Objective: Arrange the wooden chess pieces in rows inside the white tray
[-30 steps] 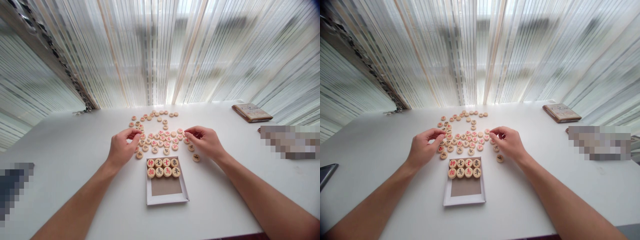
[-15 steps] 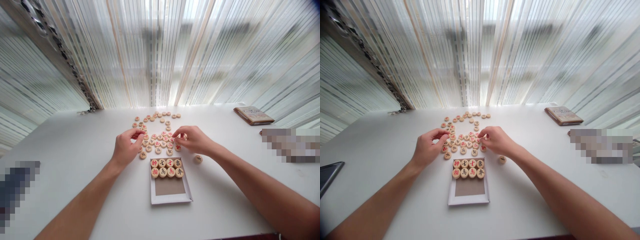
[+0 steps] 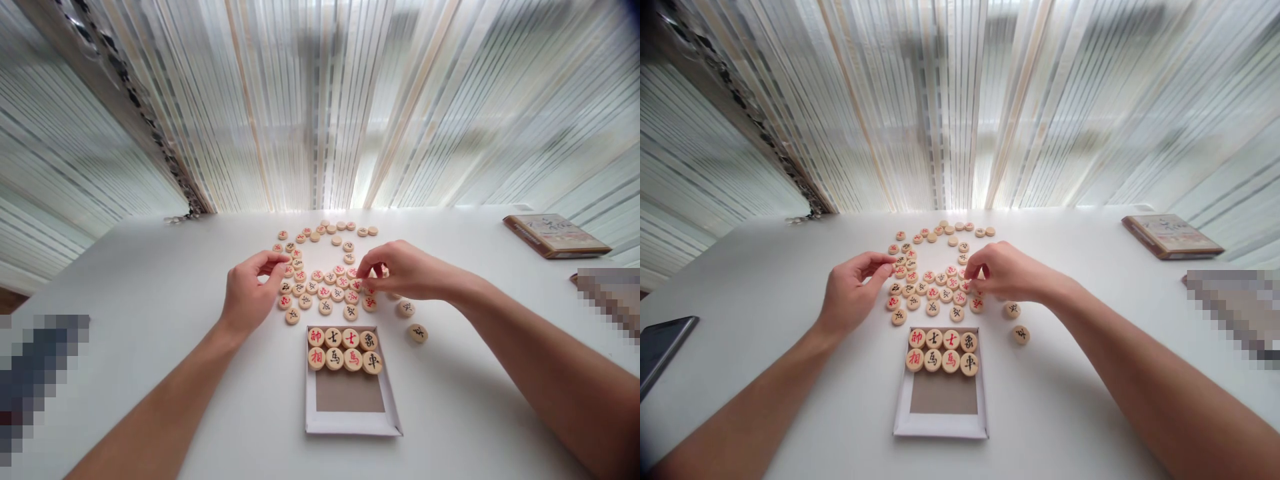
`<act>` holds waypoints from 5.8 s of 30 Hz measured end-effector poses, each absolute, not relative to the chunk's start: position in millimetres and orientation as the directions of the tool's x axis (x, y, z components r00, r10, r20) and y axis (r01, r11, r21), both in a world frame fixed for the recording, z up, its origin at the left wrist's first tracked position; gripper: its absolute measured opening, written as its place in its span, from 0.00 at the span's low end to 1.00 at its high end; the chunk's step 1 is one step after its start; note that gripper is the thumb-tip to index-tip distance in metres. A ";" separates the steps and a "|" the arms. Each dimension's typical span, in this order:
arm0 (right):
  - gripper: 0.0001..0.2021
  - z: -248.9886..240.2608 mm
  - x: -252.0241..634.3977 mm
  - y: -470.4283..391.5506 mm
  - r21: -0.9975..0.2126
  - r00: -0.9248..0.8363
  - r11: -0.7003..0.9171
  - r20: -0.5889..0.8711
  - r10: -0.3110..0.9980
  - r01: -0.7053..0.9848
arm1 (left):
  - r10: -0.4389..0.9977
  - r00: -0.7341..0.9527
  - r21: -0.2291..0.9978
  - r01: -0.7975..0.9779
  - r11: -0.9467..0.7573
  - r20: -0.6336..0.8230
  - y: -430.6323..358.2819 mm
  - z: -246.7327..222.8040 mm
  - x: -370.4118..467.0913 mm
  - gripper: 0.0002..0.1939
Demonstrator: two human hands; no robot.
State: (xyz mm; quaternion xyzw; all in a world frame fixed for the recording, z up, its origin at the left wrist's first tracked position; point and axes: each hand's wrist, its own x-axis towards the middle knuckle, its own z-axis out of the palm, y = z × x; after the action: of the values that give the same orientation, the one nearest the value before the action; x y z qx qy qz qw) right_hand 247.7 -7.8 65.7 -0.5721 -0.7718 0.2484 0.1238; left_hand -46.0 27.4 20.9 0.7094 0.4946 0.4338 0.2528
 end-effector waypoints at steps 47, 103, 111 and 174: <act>0.10 51.3 170.3 45.8 -0.558 -0.229 0.255 0.118 0.966 0.790 | 0.902 0.141 0.736 0.532 -0.417 0.409 29.9 18.6 -46.1 0.08; 0.10 29.2 190.4 -97.5 -0.973 0.023 0.073 0.070 0.997 -0.220 | 0.872 0.481 0.996 -0.035 -0.079 0.086 -48.6 40.3 -4.1 0.05; 0.12 29.3 189.4 -98.2 -0.966 0.053 0.204 0.198 0.979 -0.158 | 0.864 0.494 0.995 -0.072 -0.071 0.097 -51.9 45.4 -4.6 0.09; 0.17 27.9 194.8 -96.6 -0.927 -0.111 -0.127 -0.093 0.990 -0.352 | 0.823 0.557 0.964 -0.138 0.226 -0.113 -47.2 42.4 -7.3 0.16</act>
State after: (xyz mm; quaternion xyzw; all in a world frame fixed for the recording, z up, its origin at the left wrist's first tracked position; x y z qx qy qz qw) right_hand 194.8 -96.6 27.9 -0.4042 -0.3942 0.6324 0.5304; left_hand -7.3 -47.2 42.4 0.5225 0.3278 0.3378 0.7109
